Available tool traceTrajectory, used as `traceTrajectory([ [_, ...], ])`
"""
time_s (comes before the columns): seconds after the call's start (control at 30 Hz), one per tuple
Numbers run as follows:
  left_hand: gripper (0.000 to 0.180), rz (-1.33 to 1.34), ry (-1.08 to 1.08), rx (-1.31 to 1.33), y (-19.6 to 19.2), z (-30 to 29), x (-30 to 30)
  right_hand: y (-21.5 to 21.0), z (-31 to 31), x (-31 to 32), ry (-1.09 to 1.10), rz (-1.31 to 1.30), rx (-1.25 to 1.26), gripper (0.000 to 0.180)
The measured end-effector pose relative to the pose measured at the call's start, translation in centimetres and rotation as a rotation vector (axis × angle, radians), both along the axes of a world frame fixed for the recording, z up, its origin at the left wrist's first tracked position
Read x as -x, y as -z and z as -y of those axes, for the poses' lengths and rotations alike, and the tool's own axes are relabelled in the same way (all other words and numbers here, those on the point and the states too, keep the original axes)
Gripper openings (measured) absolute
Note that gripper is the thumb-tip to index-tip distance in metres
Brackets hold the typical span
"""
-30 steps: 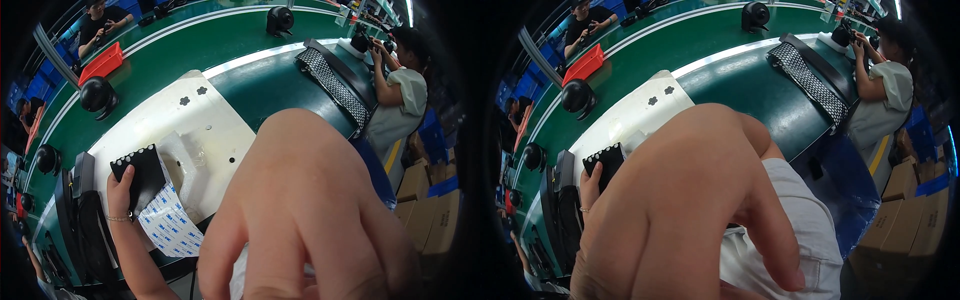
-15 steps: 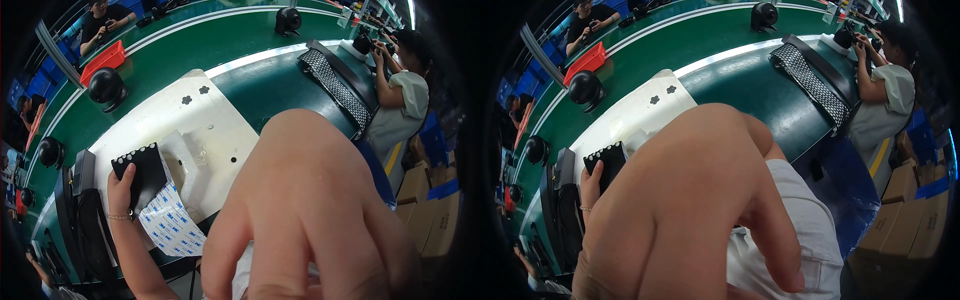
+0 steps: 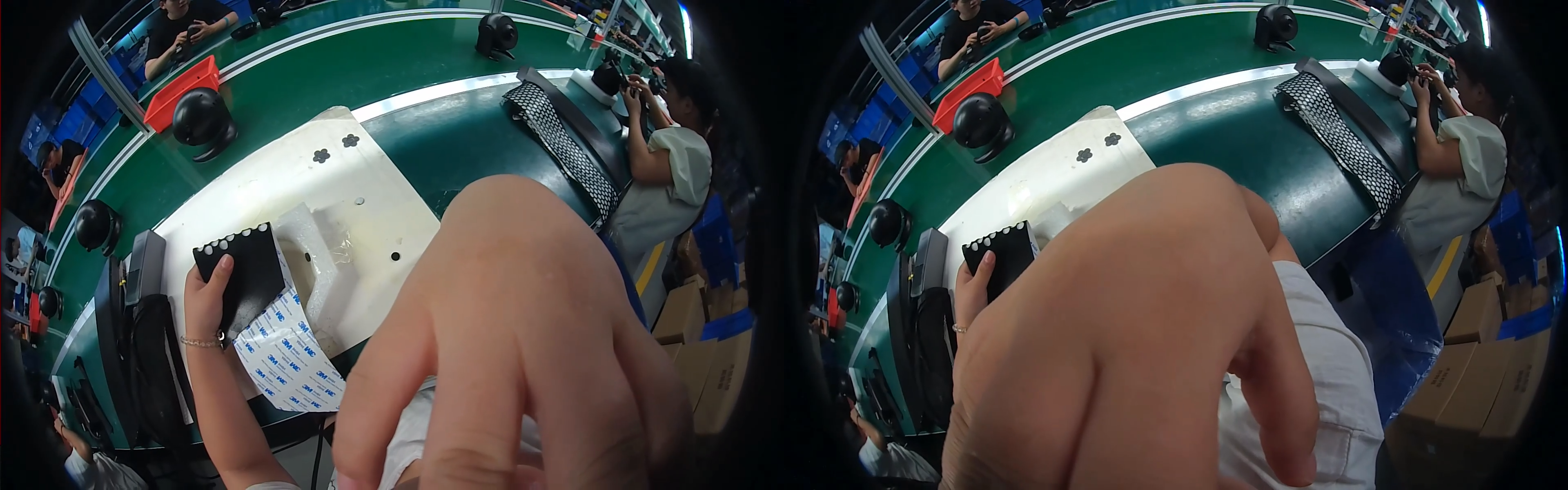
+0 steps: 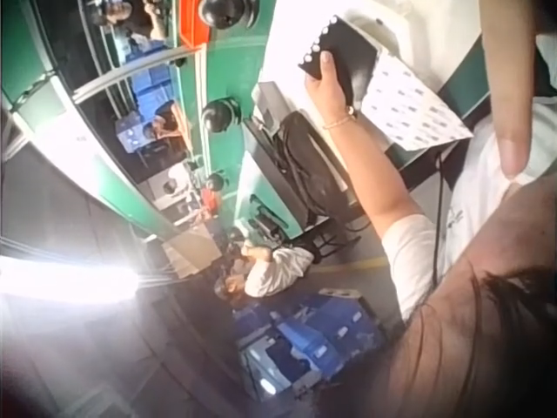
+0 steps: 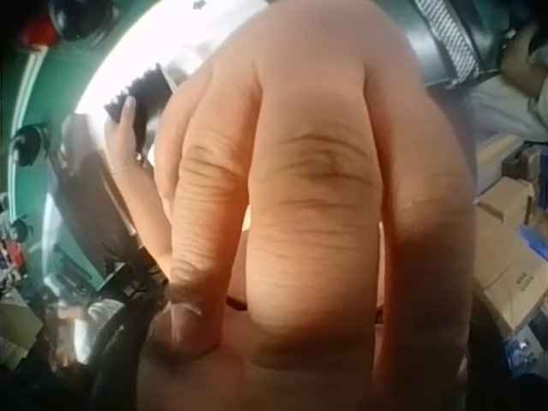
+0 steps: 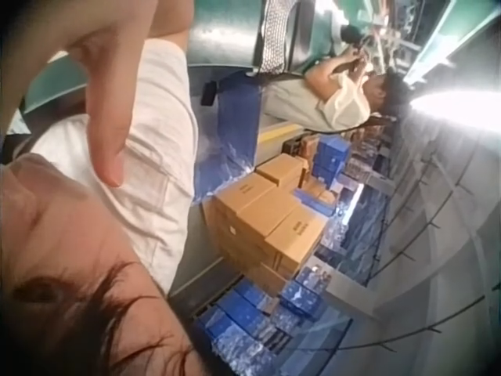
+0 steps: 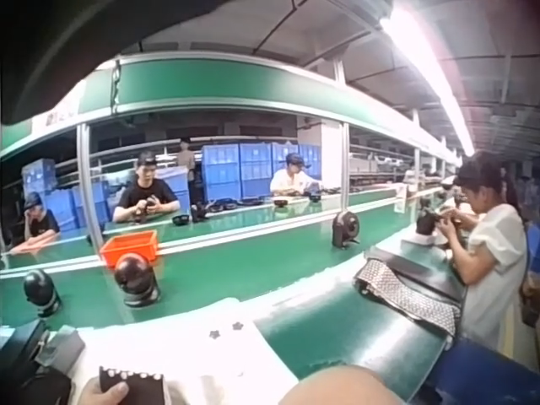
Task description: The person is assembling black plastic components for lighting fixtures at a factory workstation.
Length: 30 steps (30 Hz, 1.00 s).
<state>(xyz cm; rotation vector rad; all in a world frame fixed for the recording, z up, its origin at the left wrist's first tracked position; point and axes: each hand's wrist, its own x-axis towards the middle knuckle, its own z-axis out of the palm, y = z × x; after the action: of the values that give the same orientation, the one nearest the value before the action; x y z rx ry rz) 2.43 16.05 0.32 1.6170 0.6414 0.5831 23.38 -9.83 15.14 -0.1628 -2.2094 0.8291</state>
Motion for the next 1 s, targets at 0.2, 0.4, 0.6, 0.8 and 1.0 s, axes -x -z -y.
traceTrajectory([
  [0.2, 0.032, -0.024, -0.003, 0.01, -0.2, 0.0, 0.0, -0.4, -0.9, 0.3, -0.028, 0.02, -0.007, 0.021],
  [0.4, 0.028, -0.01, 0.017, 0.066, 1.1, -1.0, -0.3, -0.4, -2.5, 0.4, -0.088, 0.035, -0.028, 0.021],
  [0.6, 0.029, 0.03, -0.042, 0.028, 0.4, -0.5, 1.4, -1.1, -10.2, 1.7, -0.385, 0.07, -0.227, 0.033],
  [0.8, 0.028, 0.026, 0.037, 0.073, 0.0, 0.2, -0.6, 7.1, -21.1, -3.7, 1.198, 0.247, 0.149, 0.04],
  [1.0, 0.032, 0.026, 0.041, 0.141, 0.0, -0.2, 0.5, 15.5, -32.2, -6.0, 1.412, 0.794, 0.118, 0.039],
])
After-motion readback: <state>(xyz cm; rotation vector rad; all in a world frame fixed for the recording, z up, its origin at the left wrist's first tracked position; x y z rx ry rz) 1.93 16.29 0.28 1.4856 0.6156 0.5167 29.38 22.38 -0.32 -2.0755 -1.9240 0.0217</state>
